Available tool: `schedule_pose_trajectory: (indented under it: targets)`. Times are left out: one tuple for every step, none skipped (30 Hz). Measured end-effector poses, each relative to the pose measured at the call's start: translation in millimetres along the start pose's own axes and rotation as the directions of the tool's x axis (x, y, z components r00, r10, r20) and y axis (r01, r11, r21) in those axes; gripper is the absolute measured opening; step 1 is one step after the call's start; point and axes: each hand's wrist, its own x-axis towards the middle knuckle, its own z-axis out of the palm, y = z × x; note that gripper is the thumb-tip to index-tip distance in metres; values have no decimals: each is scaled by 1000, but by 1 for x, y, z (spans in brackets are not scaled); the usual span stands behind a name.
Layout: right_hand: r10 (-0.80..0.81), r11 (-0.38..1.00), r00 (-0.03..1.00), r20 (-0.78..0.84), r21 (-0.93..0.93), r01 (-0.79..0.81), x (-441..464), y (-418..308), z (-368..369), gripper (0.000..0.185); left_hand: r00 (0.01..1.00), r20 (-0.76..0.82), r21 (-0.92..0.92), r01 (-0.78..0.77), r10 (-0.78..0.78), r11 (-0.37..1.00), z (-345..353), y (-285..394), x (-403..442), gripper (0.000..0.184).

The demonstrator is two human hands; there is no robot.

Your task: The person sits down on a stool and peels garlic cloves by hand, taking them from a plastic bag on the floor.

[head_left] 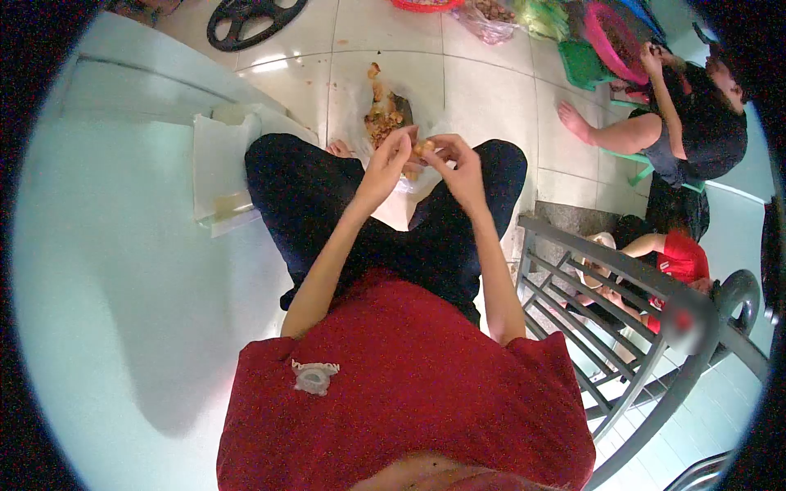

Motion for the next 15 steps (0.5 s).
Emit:
schedule_pose_trajectory:
  targets:
    - [16, 1000, 1000, 7, 17, -16, -1, 11, 8, 27, 1000, -19, -21, -9, 9, 1000, 1, -1, -3, 44]
    - [32, 999, 999, 14, 35, -32, -3, 20, 16, 27, 999, -37, -42, -18, 16, 999, -1, -5, -4, 41]
    - [-27, 999, 1000, -10, 32, 28, -7, 29, 22, 29, 994, -19, 234, -98, 105, 967, -13, -22, 0, 35]
    - [-29, 999, 1000, 0, 32, 29, -9, 28, 24, 29, 994, -29, 233, -98, 107, 968, -17, -20, -2, 35]
    - [0, 1000, 1000, 29, -15, 1, -12, 27, 26, 31, 994, -34, 296, -90, 104, 951, -19, -19, -6, 31]
    - [30, 998, 998, 53, -63, -26, -14, 27, 28, 32, 994, -36, 359, -81, 101, 930, -22, -18, -9, 28]
    - [67, 994, 993, 98, -89, -59, -15, 21, 28, 34, 994, -38, 361, -80, 100, 929, -26, -12, -10, 28]
    - [70, 994, 993, 99, -87, -61, -15, 16, 30, 34, 996, -33, 406, -64, 85, 911, -31, -8, -12, 27]
    - [15, 995, 992, 128, -100, -2, -14, 11, 31, 34, 997, -29, 449, -49, 69, 892, -36, -4, -12, 25]
    - [-40, 992, 986, 159, -112, 58, -13, 9, 32, 34, 997, -31, 447, -45, 66, 893, -40, 3, -11, 25]
    - [-37, 992, 986, 162, -114, 55, -10, 13, 33, 34, 987, -93, 505, -65, 129, 861, -43, 9, -8, 28]
    - [-7, 996, 992, 123, -91, 18, -5, 19, 34, 37, 968, -152, 561, -81, 198, 824, -47, 14, -2, 31]
    - [26, 998, 996, 84, -67, -20, 1, 25, 35, 40, 956, -199, 489, -92, 214, 868, -49, 20, 4, 31]
    - [31, 997, 996, 87, -72, -25, 12, 31, 36, 40, 957, -203, 484, -88, 209, 871, -50, 33, 14, 31]
    - [76, 994, 996, 53, -81, -71, 26, 37, 36, 41, 950, -196, 475, -124, 242, 871, -49, 46, 28, 31]
